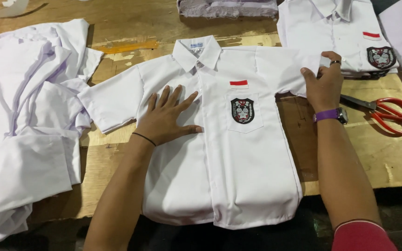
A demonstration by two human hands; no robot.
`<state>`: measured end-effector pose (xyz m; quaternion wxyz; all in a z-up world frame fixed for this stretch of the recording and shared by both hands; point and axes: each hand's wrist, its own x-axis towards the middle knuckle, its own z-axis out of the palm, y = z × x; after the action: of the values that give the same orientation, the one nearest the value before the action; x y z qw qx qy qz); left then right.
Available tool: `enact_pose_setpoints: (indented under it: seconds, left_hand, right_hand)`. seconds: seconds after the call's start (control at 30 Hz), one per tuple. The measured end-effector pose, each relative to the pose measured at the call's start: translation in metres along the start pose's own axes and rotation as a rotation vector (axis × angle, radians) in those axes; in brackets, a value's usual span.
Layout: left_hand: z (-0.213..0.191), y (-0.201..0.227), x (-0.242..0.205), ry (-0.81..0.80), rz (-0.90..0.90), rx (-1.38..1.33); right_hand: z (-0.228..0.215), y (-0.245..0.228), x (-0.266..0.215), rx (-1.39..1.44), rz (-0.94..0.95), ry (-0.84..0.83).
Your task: A person carefully smooths and folds a white school uniform shirt on a wooden work surface.
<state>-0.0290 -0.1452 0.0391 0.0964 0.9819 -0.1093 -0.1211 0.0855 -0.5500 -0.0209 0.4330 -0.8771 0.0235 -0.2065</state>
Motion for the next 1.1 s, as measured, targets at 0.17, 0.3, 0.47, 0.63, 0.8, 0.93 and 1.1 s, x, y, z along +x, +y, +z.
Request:
enact_pose_setpoints:
  seconds: [0.17, 0.3, 0.47, 0.63, 0.8, 0.93, 1.1]
  left_hand:
    - [0.011, -0.003, 0.001, 0.130, 0.151, -0.067]
    - [0.013, 0.006, 0.003, 0.125, 0.194, -0.092]
    - [0.005, 0.013, -0.004, 0.039, 0.187, -0.132]
    - [0.005, 0.016, -0.005, 0.060, 0.212, -0.181]
    - [0.031, 0.006, 0.015, 0.291, 0.251, -0.171]
    - [0.035, 0.004, 0.014, 0.249, 0.250, -0.192]
    - [0.034, 0.012, 0.012, 0.274, 0.327, -0.236]
  right_hand:
    - [-0.004, -0.017, -0.007, 0.053, 0.029, -0.008]
    - [-0.003, -0.022, -0.010, 0.006, -0.020, -0.076]
    - [0.001, -0.011, -0.005, -0.027, -0.052, -0.066]
    - [-0.002, -0.037, -0.011, -0.173, -0.481, 0.221]
    - [0.065, -0.072, 0.010, -0.159, -0.715, -0.037]
    - [0.146, -0.120, 0.034, -0.290, -0.796, -0.242]
    - [0.205, -0.133, 0.038, -0.467, -0.614, -0.520]
